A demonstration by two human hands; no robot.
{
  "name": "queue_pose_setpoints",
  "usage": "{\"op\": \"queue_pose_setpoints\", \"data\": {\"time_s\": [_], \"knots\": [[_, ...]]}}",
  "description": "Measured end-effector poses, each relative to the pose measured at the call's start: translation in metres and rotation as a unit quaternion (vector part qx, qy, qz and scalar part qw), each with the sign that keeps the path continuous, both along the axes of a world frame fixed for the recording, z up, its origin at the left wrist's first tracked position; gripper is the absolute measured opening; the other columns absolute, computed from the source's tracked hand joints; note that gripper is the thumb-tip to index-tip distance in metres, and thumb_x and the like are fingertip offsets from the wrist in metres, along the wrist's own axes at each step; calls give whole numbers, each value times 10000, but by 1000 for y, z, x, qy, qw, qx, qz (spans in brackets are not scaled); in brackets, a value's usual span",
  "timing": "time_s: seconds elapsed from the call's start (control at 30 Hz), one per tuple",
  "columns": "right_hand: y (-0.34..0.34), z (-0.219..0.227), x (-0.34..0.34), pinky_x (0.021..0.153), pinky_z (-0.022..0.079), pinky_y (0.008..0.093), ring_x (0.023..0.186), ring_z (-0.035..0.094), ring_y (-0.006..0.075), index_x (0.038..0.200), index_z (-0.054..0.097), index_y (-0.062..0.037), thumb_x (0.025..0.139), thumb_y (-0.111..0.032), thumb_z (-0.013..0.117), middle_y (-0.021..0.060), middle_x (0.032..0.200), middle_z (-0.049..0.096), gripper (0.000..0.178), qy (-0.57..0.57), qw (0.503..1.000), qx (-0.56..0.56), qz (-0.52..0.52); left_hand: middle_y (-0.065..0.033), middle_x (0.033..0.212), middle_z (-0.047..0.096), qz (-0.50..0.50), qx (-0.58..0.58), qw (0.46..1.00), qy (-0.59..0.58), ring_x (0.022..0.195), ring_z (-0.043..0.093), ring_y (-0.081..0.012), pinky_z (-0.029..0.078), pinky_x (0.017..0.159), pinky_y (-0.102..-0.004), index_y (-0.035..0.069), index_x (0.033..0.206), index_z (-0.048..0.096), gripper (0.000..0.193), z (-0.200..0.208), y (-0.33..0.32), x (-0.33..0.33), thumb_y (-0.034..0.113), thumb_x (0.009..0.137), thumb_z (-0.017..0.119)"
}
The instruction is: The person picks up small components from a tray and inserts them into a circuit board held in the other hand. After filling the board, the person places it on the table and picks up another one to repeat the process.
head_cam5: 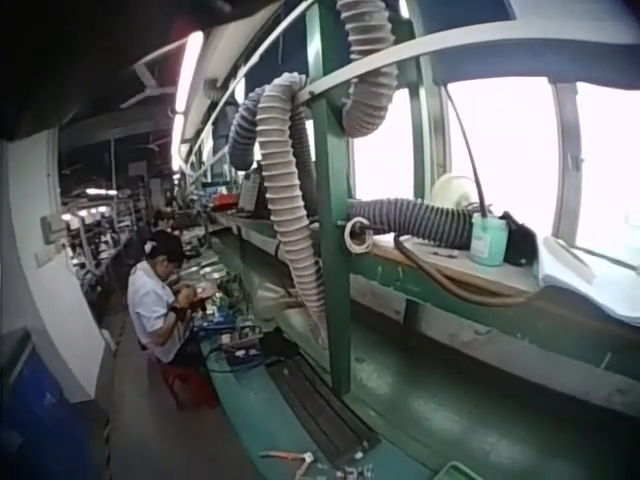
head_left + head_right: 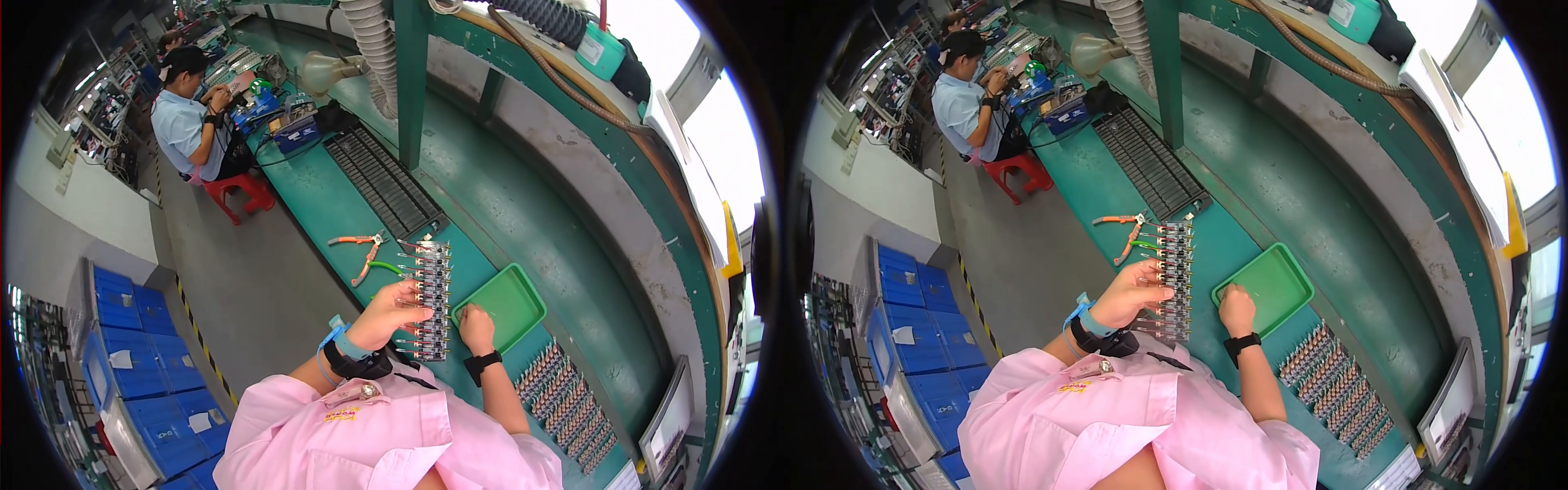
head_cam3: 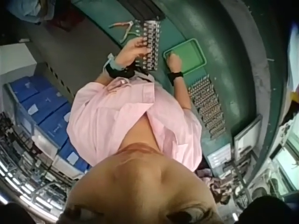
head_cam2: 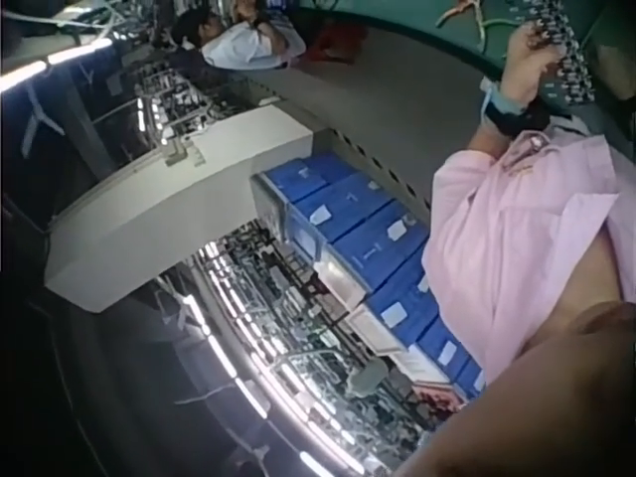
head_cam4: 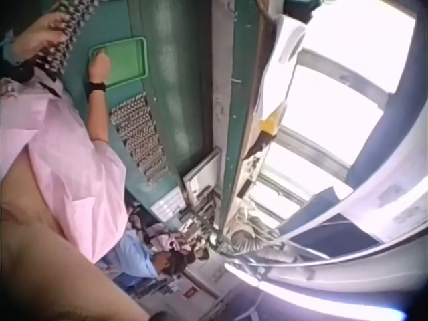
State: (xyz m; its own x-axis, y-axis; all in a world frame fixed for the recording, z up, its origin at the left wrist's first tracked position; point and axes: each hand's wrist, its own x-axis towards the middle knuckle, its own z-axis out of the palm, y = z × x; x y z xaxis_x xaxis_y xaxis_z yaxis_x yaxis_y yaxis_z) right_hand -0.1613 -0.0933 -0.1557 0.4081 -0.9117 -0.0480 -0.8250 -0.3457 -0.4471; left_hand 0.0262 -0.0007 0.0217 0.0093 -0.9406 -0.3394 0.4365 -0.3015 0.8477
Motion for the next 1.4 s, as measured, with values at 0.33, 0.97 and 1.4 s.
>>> {"op": "queue_pose_setpoints", "data": {"time_s": [0.33,0.97,1.4], "knots": [[-10,9,-8,659,439,452,759,535,383,751,497,10,750,-46,465,191,814,555,65,-71,996,-44,-16,-7,876,584,5,-2,1000,23,758,557,-72,469,596,-209,53,999,522,269,4,1,-2,20,741,590],[-18,102,-37,585,441,208,691,573,101,900,569,33,728,32,561,71,770,613,172,-430,868,222,-115,-12,897,575,-44,6,999,9,753,567,-86,480,582,-217,55,1059,493,339,2,-9,-18,11,733,576],[32,200,-11,656,455,244,731,582,156,837,583,19,702,99,595,113,807,613,157,-596,799,86,-12,-41,921,587,-69,-26,997,22,761,573,-97,484,593,-217,31,1056,494,323,20,-7,-25,3,749,590]]}}
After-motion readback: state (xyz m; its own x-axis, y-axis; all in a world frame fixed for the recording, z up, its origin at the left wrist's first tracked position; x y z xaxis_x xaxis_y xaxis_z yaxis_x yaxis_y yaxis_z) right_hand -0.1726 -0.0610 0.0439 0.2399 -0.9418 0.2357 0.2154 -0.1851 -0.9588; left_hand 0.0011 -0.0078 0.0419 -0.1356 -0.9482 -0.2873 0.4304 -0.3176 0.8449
